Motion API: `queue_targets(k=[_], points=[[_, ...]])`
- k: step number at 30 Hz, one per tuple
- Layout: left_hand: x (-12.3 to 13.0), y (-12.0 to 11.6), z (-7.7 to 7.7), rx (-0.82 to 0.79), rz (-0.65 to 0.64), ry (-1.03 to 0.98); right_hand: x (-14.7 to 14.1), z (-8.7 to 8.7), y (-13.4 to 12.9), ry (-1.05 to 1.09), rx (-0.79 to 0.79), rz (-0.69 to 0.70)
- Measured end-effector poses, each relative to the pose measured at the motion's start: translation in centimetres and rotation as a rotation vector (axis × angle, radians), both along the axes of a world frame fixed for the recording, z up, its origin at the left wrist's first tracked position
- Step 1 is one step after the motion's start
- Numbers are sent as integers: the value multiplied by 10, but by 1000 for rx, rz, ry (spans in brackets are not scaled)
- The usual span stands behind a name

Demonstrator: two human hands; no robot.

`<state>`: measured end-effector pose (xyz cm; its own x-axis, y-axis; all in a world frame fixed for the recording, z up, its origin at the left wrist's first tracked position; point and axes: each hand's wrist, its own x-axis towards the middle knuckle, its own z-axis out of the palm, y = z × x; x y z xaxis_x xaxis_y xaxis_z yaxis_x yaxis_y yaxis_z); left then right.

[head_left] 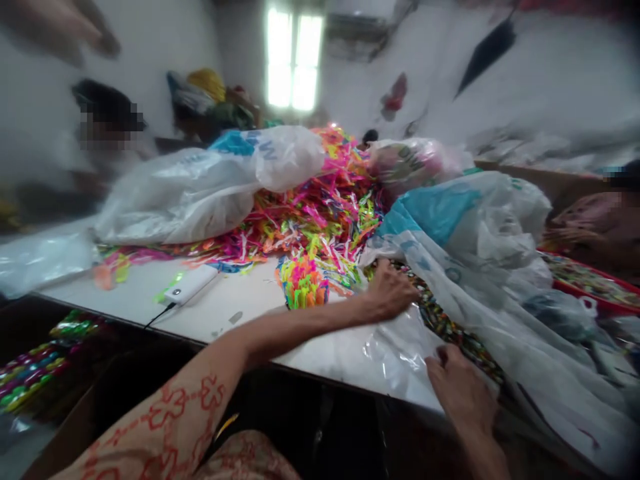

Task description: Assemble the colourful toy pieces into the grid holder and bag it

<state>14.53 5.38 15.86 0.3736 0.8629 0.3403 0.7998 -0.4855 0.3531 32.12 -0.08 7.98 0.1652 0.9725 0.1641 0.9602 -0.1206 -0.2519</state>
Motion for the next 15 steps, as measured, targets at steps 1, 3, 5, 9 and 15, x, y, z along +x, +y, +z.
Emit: queue_targets(k=[1, 3, 5, 9, 15], points=[[-14, 13, 6, -41, 58, -22, 1, 0, 1, -66, -2, -11], [-45, 38, 16, -113, 127, -49, 1, -1, 8, -80, 12, 19], [-73, 61, 22, -209, 170, -94, -5, -1, 25, 55, 20, 99], [-104, 91, 35, -374, 150, -277, -34, 10, 79, 839, 104, 134], [-146, 99, 52, -335, -34, -623, -79, 52, 112, 1339, 365, 109]])
